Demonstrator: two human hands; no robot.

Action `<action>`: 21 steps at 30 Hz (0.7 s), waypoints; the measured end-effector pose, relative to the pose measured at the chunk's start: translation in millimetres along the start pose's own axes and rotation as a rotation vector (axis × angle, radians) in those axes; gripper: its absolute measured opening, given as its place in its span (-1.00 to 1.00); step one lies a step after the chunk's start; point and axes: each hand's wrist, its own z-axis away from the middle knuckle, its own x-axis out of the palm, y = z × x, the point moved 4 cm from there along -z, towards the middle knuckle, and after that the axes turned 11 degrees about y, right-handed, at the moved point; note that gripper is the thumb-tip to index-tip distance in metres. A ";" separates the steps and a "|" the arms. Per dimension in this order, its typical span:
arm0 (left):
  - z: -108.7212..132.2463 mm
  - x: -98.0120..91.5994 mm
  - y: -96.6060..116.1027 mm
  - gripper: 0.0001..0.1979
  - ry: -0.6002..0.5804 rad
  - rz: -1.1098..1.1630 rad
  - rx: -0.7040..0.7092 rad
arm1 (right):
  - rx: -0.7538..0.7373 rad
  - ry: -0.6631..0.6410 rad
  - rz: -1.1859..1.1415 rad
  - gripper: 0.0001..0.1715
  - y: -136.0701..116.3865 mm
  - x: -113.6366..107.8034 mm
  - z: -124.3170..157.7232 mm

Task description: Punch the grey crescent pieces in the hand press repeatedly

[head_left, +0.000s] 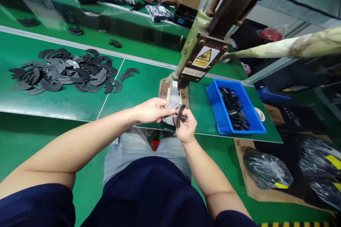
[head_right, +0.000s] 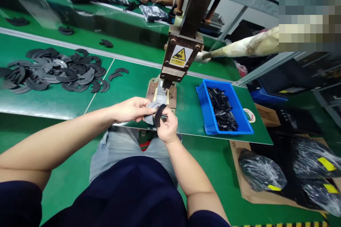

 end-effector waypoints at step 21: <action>25.3 3.4 11.0 -0.79 0.382 -0.481 0.534 | -0.374 -0.146 0.195 -0.86 -22.0 -25.9 -3.8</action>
